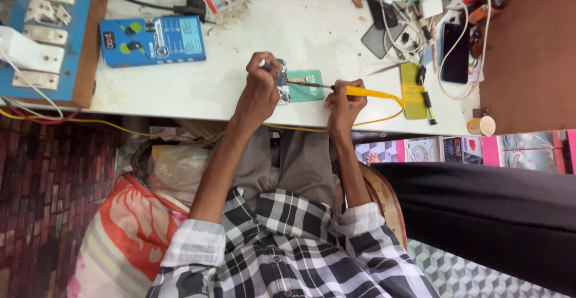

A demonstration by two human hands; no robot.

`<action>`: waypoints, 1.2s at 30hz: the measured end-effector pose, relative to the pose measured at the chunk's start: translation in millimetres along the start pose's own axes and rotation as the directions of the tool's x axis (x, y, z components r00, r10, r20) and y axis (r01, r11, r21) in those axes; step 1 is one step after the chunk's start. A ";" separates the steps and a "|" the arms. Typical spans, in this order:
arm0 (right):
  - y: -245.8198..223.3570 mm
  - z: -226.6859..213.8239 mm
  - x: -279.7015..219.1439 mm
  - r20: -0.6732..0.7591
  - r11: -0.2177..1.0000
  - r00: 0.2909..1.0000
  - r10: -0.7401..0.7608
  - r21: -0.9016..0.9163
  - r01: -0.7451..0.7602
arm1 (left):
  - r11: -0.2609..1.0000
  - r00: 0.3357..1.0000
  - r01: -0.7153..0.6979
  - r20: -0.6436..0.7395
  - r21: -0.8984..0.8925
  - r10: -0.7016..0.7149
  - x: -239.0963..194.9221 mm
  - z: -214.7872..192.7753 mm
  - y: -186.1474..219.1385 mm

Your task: The person uses a soldering iron and solder wire to work on a small green circuit board placed on a desk. They repeatedly apply heat and solder to specific points on the board while holding the board steady with their other hand.

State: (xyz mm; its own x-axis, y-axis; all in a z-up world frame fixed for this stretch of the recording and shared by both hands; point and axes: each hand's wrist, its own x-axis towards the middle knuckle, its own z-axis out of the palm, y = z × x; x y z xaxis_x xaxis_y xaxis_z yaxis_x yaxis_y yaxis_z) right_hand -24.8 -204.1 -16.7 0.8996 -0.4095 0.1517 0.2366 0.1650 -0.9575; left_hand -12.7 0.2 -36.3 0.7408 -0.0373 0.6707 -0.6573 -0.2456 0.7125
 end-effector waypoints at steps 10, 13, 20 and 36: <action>0.3 -1.9 -4.6 -0.015 0.998 0.999 -0.035 -0.060 0.034 | 0.995 0.998 -0.062 0.008 0.076 0.061 -1.2 0.7 -3.4; 2.8 -4.5 -8.0 0.006 0.999 0.999 -0.044 -0.017 0.044 | 0.997 0.996 0.077 0.040 -0.027 -0.076 -6.3 0.0 -4.2; 6.1 -5.1 -7.4 -0.040 0.996 0.998 -0.045 -0.078 0.042 | 0.997 0.998 0.056 0.027 -0.055 -0.055 0.4 1.0 -6.8; -2.9 -5.8 -13.4 0.019 0.997 0.998 -0.052 -0.061 0.053 | 0.990 0.993 0.121 0.012 -0.066 -0.121 7.7 -3.6 11.5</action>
State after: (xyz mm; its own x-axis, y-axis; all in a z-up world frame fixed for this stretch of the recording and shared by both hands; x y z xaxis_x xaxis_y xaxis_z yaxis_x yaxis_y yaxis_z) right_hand -39.6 -204.3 -17.4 0.8930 -0.4002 0.2059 0.2610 0.0878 -0.9613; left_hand -15.0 0.5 -22.1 0.8165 -0.0194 0.5770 -0.5701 -0.1840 0.8007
